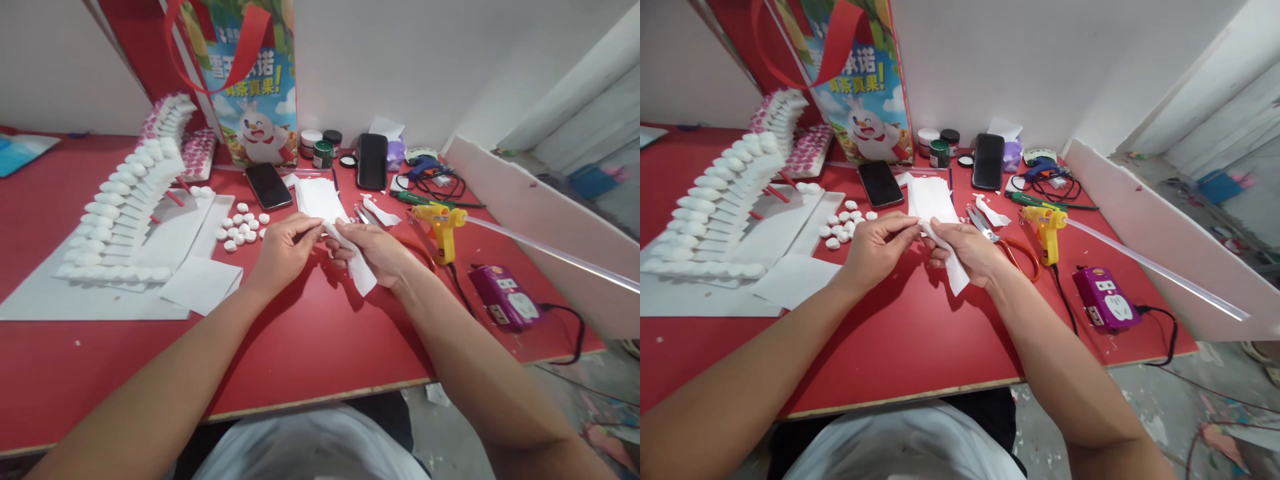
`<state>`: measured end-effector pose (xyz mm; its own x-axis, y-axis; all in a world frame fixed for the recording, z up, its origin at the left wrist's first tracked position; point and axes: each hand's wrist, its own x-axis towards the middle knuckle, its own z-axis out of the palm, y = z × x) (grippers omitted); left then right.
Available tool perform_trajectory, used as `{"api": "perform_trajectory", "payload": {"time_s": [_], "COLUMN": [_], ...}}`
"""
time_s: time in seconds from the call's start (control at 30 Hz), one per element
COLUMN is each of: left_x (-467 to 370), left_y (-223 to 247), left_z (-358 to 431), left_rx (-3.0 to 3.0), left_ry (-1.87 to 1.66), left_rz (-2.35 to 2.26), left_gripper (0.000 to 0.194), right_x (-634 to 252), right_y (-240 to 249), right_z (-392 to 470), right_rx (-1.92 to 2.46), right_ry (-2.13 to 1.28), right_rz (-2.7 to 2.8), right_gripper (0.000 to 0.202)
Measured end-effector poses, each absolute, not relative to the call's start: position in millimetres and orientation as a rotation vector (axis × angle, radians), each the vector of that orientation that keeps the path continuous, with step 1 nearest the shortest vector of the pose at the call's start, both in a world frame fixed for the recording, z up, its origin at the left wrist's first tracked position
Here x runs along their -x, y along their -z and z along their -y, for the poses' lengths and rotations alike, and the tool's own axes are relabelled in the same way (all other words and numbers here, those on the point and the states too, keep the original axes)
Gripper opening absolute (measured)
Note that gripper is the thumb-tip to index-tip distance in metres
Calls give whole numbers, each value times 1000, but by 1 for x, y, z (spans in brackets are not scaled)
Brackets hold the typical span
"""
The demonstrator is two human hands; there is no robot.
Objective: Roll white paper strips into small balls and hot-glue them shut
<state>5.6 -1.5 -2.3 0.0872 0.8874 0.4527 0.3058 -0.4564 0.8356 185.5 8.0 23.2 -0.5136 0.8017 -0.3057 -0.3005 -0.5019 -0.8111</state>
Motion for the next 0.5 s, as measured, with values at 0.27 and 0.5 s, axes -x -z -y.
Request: {"api": "perform_trajectory", "payload": {"time_s": [0.27, 0.5], "left_x": [-6, -5], "left_y": [2, 3], "left_z": [2, 2], "left_rx": [-1750, -1768], "left_ry": [-1332, -1371], "left_rz": [-1211, -1205], "left_gripper": [18, 16], "right_x": [-181, -180], "right_y": [-21, -20], "right_z": [-6, -7], "right_rx": [1017, 1020], "right_ry": [-1730, -1710], "right_rz": [1140, 1053], "right_gripper": [40, 47]}}
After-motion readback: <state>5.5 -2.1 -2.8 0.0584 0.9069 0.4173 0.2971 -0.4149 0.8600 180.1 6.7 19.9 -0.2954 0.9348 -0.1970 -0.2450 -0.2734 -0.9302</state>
